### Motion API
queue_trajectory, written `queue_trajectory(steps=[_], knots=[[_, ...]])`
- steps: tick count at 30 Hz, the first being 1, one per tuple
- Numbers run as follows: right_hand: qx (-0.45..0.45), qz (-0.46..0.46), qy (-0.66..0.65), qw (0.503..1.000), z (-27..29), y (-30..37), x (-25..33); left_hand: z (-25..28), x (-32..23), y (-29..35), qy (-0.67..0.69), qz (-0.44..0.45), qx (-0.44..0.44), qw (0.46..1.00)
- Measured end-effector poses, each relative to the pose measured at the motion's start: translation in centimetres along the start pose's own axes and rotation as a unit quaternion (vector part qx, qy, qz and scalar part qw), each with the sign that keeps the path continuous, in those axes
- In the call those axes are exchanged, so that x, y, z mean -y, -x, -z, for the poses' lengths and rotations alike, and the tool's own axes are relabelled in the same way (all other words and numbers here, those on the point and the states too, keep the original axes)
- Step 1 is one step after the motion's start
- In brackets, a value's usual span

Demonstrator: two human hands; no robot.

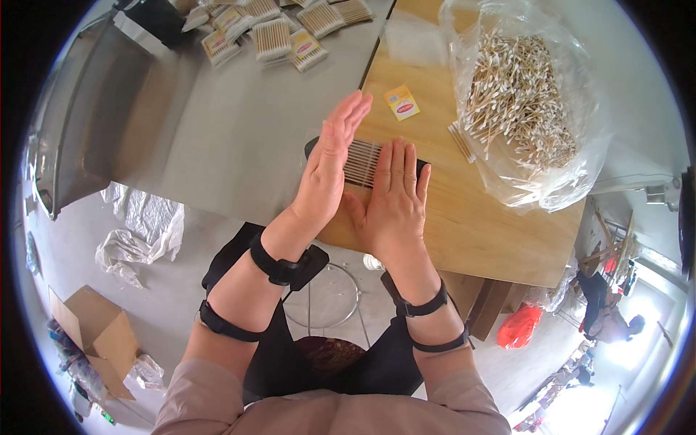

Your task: Manually organizing and inserting cotton swabs into small cardboard packages.

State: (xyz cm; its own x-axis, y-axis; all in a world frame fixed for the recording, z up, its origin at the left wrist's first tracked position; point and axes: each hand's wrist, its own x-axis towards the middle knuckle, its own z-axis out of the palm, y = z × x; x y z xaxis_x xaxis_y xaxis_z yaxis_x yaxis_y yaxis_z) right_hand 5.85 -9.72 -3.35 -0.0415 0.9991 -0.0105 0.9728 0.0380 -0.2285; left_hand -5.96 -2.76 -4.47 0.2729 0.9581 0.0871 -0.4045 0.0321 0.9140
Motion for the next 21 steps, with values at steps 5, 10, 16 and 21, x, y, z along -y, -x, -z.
queue_trajectory(steps=[5,10,16,21], knots=[[-0.1,0.011,-0.101,0.99,1.9,-1.0,-2.9,0.5,0.7,0.0,0.061,0.027,-0.035,0.997],[-0.094,-0.061,-0.131,0.985,2.9,-6.1,-6.0,-0.6,0.2,-0.3,0.035,0.041,-0.061,0.997],[-0.049,-0.132,-0.023,0.99,2.2,-11.3,-4.8,-0.6,-0.1,-0.8,0.077,0.013,-0.122,0.989],[-0.002,-0.236,-0.089,0.968,2.4,-11.9,-5.0,-0.6,0.1,-0.6,0.103,0.024,-0.136,0.985]])
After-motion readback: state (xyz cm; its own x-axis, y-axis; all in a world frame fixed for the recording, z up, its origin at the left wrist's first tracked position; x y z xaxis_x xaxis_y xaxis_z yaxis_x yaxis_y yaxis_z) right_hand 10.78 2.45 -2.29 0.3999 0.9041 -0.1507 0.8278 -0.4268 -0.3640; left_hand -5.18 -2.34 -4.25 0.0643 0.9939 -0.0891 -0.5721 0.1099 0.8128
